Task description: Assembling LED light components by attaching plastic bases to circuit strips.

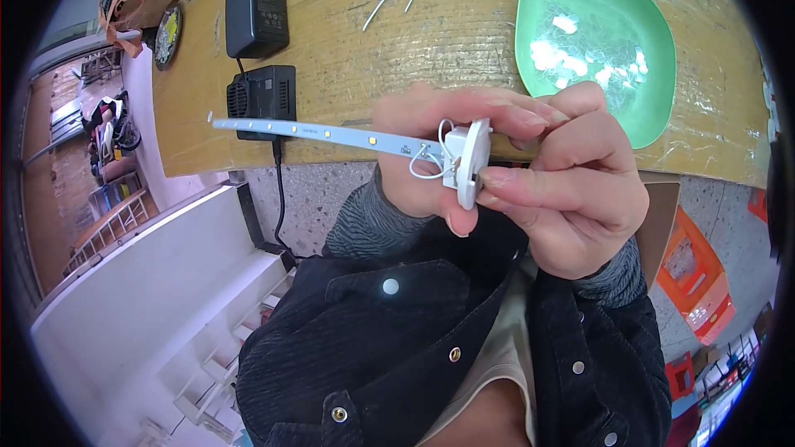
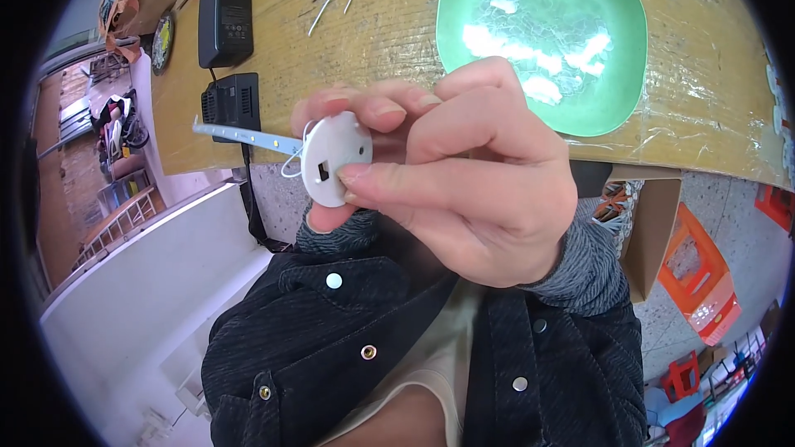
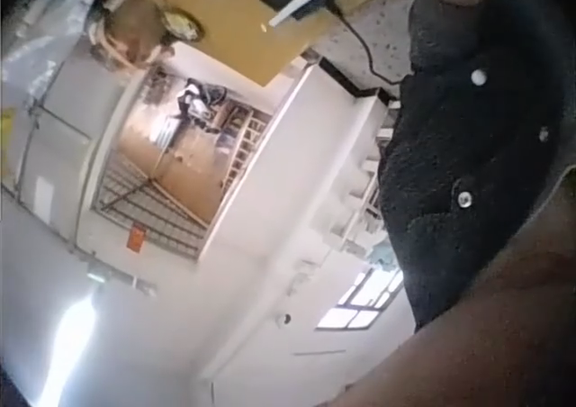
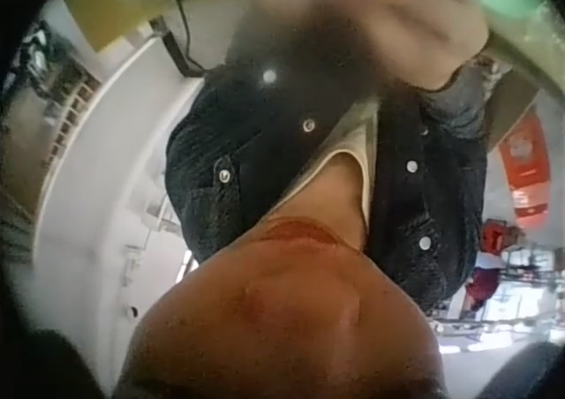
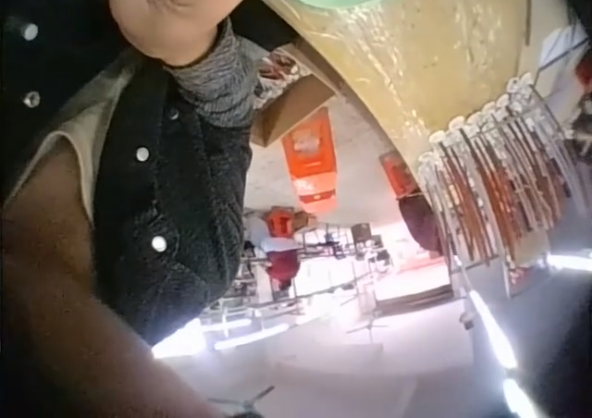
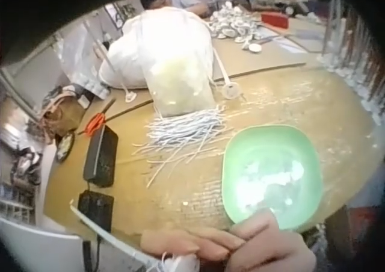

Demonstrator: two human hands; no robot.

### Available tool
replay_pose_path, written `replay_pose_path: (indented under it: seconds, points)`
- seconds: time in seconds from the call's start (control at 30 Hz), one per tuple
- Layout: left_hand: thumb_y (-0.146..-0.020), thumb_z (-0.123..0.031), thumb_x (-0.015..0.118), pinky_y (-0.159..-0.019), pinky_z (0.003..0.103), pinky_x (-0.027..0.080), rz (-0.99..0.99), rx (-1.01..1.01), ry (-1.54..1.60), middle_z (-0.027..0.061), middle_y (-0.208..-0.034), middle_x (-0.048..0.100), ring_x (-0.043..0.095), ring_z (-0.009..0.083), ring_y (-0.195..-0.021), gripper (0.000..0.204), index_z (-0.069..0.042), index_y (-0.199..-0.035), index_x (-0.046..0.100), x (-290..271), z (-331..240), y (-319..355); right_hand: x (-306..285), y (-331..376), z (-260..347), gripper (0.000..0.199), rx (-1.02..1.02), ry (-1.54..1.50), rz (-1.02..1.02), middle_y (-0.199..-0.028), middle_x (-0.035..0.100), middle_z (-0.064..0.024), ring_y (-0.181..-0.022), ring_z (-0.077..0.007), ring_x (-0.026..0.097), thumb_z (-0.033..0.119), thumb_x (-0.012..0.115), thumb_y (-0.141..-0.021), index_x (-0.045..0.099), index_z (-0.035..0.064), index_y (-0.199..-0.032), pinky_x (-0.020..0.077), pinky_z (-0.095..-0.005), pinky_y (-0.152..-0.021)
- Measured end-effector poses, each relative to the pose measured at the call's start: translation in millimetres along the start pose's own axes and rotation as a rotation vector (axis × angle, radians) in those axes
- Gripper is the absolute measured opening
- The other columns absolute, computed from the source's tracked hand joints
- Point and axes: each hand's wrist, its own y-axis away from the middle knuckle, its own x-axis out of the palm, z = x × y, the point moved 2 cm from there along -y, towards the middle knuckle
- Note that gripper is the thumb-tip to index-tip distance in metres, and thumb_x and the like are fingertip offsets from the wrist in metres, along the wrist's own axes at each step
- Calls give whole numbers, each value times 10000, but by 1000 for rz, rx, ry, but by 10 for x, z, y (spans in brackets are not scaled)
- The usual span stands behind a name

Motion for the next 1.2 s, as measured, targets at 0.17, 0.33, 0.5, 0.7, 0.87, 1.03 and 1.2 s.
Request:
replay_pose_path:
  seconds: [0.17,0.33,0.5,0.7,0.87,1.03,1.2]
  points:
    - [-668,-384,905,-887,335,545,6,38,14,254,-1171,665,673,249,-1024,823,100,-1249,578,2,72,-35,-12,0,-56,246,-15,61,24,-823,593,4,-880,-219,536,71,865,-662,788,89,-895,459,-350,-812]
    - [-671,-391,902,-891,341,547,0,85,31,252,-1166,665,674,257,-1030,819,107,-1236,581,51,99,-12,9,-15,-60,208,33,25,31,-881,701,-59,-920,-286,618,-2,809,-714,761,45,-911,489,-381,-847]
    - [-673,-398,898,-896,347,549,-7,136,41,250,-1160,665,676,266,-1035,815,114,-1223,584,3,95,-28,29,-47,11,224,-20,145,56,-922,709,-80,-944,-306,621,-33,781,-730,749,41,-939,502,-399,-853]
    - [-676,-407,894,-902,354,551,-3,173,71,248,-1154,665,677,276,-1041,811,123,-1208,588,24,96,-41,-18,-38,23,203,14,129,33,-870,712,-85,-882,-294,644,-46,773,-738,736,29,-923,504,-393,-824]
    - [-678,-414,890,-907,359,553,-6,193,91,246,-1149,664,679,285,-1047,808,130,-1195,591,52,103,-49,-28,-39,-34,182,-3,26,22,-786,702,-76,-816,-272,652,-35,789,-728,724,25,-887,502,-383,-802]
    - [-680,-419,888,-911,364,555,-6,228,97,245,-1144,664,680,292,-1051,807,136,-1185,593,46,109,-41,-17,2,-10,194,-42,108,-11,-865,702,-104,-860,-291,626,-32,799,-705,706,14,-869,507,-374,-801]
    - [-689,-422,882,-905,360,557,-9,216,47,240,-1143,669,684,288,-1045,817,129,-1209,579,32,114,-6,25,6,27,225,-75,239,20,-897,693,-112,-883,-302,616,-55,776,-702,687,11,-898,512,-373,-801]
